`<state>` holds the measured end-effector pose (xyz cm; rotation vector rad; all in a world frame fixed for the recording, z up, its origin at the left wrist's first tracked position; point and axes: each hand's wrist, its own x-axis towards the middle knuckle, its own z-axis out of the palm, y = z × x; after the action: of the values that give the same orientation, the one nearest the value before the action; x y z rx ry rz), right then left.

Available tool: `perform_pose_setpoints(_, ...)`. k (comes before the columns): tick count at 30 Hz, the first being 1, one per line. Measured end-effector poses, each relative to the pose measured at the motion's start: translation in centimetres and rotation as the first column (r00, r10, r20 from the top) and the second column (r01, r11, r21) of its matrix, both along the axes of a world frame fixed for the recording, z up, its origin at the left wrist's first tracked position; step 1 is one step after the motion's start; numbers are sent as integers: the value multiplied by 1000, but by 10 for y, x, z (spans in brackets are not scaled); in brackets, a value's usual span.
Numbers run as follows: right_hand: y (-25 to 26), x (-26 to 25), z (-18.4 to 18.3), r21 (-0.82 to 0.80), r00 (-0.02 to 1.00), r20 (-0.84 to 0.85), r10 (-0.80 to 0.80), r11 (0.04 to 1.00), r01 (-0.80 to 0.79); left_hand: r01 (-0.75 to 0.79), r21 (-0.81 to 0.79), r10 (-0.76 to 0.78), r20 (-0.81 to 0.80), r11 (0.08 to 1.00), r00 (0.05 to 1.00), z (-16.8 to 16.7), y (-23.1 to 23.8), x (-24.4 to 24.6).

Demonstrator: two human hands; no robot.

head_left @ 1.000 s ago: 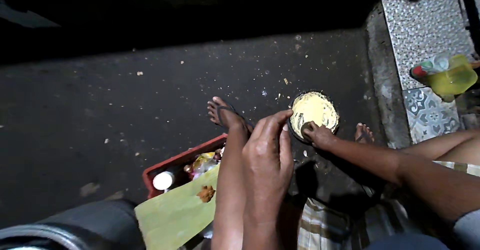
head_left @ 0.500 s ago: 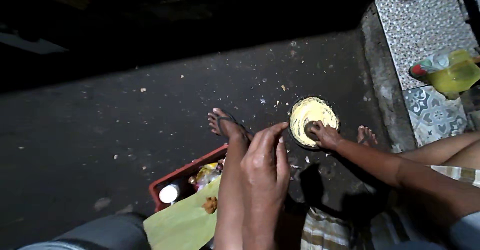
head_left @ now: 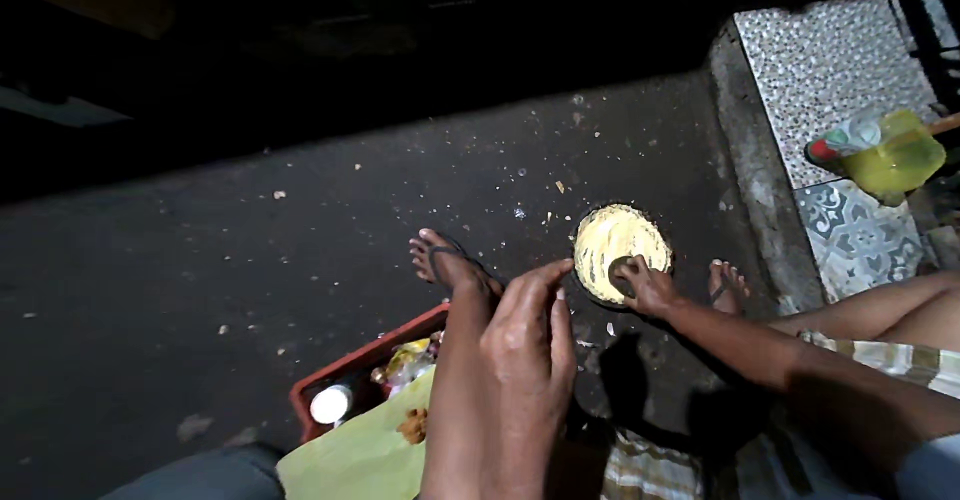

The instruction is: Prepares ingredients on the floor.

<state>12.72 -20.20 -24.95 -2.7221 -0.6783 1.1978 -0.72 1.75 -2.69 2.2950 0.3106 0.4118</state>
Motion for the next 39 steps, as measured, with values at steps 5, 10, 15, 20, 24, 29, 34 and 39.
perform_pose_setpoints(5, 30, 39, -17, 57, 990, 119, -79, 996, 73, 31, 18, -30, -36, 999, 999, -6, -2, 0)
perform_pose_setpoints(10, 34, 33, 5, -19, 997, -15, -70, 997, 69, 4, 11, -4, -1, 1000, 1000, -2, -1, 1)
perform_pose_setpoints(15, 21, 19, -3, -4, 996, 30, -83, 997, 83, 16, 16, -16, -32, 1000, 999, -4, -4, 0)
perform_pose_setpoints(20, 33, 81, 5, 211, 811, -304, -499, 795, 569, 21, -8, -21, -10, 1000, 1000, -5, -2, 0)
perform_pose_setpoints(24, 48, 99, 13, 230, 838, -196, -509, 807, 544, 15, -24, -15, 1, 1000, 1000, -5, -3, -3)
perform_pose_setpoints(29, 45, 28, 9, 4, 997, -69, -18, 1000, 18, 20, -30, -19, 26, 999, 999, -1, -2, 0)
perform_pose_setpoints(34, 29, 29, -2, 25, 998, 52, -37, 999, 36, 31, -26, -31, 5, 999, 999, -3, -2, -6)
perform_pose_setpoints(39, 44, 81, 2, 248, 803, -246, -544, 765, 594, 33, -10, -32, 34, 999, 999, -1, 0, -1)
